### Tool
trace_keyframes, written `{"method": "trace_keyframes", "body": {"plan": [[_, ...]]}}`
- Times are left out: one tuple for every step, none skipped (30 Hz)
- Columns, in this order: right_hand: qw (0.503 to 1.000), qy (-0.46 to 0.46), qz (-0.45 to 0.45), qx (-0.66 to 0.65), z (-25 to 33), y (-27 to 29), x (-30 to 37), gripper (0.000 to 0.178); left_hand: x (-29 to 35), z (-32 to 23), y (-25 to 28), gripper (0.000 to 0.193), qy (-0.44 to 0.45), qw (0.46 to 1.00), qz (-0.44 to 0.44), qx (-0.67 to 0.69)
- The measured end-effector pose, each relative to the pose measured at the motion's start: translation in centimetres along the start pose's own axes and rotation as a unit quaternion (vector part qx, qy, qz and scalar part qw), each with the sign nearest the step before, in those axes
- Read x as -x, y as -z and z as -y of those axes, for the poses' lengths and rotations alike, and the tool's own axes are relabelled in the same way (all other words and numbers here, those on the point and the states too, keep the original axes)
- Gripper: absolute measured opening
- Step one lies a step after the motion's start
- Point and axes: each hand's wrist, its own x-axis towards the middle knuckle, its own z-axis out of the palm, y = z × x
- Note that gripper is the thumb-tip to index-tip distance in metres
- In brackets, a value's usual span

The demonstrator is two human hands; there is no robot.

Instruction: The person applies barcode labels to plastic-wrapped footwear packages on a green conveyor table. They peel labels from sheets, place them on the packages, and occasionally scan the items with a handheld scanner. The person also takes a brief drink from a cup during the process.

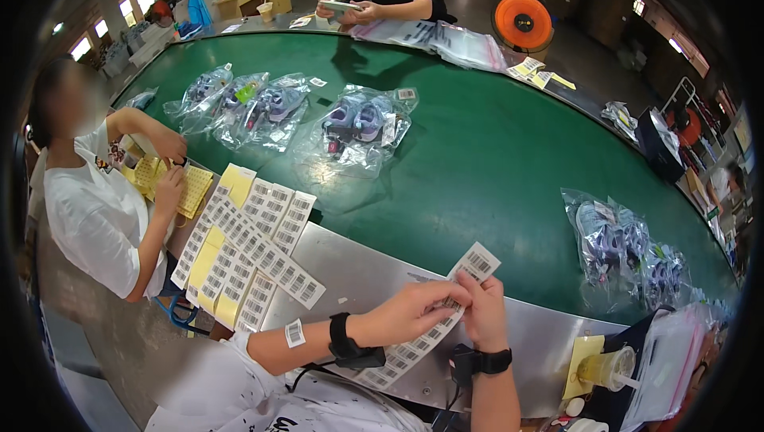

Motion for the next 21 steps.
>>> {"method": "trace_keyframes", "body": {"plan": [[0.999,-0.013,-0.02,-0.026,-0.8,0.4,-0.7,0.012,-0.2,0.6,0.0,0.032,-0.017,1.0,-0.019,-0.017],[0.998,-0.025,-0.04,-0.053,-1.7,0.7,-1.3,0.012,-0.3,1.1,0.4,0.043,0.009,0.996,-0.05,-0.077],[0.994,-0.04,-0.058,-0.08,-2.4,0.6,-1.9,0.011,-0.5,1.9,0.8,0.044,0.043,0.994,-0.082,-0.056],[0.995,-0.034,-0.067,-0.068,-2.5,0.4,-1.9,0.011,-0.8,2.9,1.3,0.046,0.076,0.99,-0.114,-0.035],[0.996,-0.064,-0.039,-0.044,-2.5,0.5,-2.0,0.012,-1.0,3.9,1.8,0.048,0.109,0.983,-0.145,-0.014],[0.996,-0.091,-0.011,-0.018,-2.2,0.8,-2.3,0.012,-1.3,4.9,2.4,0.049,0.115,0.982,-0.149,0.015],[0.993,-0.118,0.018,0.008,-1.9,0.7,-2.5,0.013,-1.3,5.4,2.7,0.048,0.132,0.981,-0.125,0.062],[0.992,-0.114,0.026,0.047,-2.2,0.1,-2.6,0.014,-1.2,5.9,2.8,0.047,0.148,0.978,-0.102,0.108],[0.99,-0.12,0.032,0.069,-2.3,-0.5,-2.5,0.014,-1.0,6.4,3.0,0.046,0.164,0.971,-0.077,0.155],[0.987,-0.127,0.038,0.09,-2.4,-1.0,-2.5,0.013,-0.8,6.9,3.3,0.043,0.163,0.981,-0.059,0.091],[0.984,-0.133,0.044,0.111,-2.7,-1.3,-2.6,0.013,-0.8,7.3,3.5,0.043,0.157,0.981,-0.06,0.092],[0.98,-0.139,0.04,0.133,-3.0,-1.2,-2.7,0.011,-1.0,7.4,3.7,0.043,0.15,0.982,-0.061,0.095],[0.98,-0.148,0.025,0.128,-2.9,-1.2,-2.8,0.01,-1.1,7.6,3.9,0.043,0.143,0.983,-0.062,0.098],[0.98,-0.156,0.011,0.122,-2.7,-1.3,-2.7,0.01,-1.0,7.8,4.1,0.035,0.144,0.98,-0.078,0.115],[0.98,-0.164,-0.003,0.116,-2.6,-1.4,-2.8,0.011,-0.9,7.7,4.2,0.03,0.173,0.972,-0.095,0.13],[0.983,-0.138,-0.017,0.117,-2.6,-1.5,-3.0,0.011,-0.9,7.5,4.3,0.026,0.202,0.962,-0.112,0.144],[0.986,-0.111,-0.031,0.118,-2.7,-1.5,-3.1,0.012,-0.9,7.3,4.4,0.022,0.231,0.951,-0.128,0.158],[0.988,-0.088,-0.05,0.117,-3.0,-1.6,-2.9,0.013,-0.7,7.2,4.5,0.019,0.238,0.953,-0.116,0.147],[0.987,-0.084,-0.055,0.124,-3.2,-1.8,-2.8,0.013,-0.6,7.2,4.7,0.016,0.245,0.954,-0.103,0.136],[0.986,-0.08,-0.061,0.131,-3.3,-1.8,-2.7,0.013,-0.6,7.2,4.7,0.014,0.252,0.956,-0.088,0.125],[0.985,-0.075,-0.066,0.138,-3.4,-1.7,-2.7,0.013,-0.6,7.4,4.7,0.015,0.228,0.963,-0.076,0.119]]}}
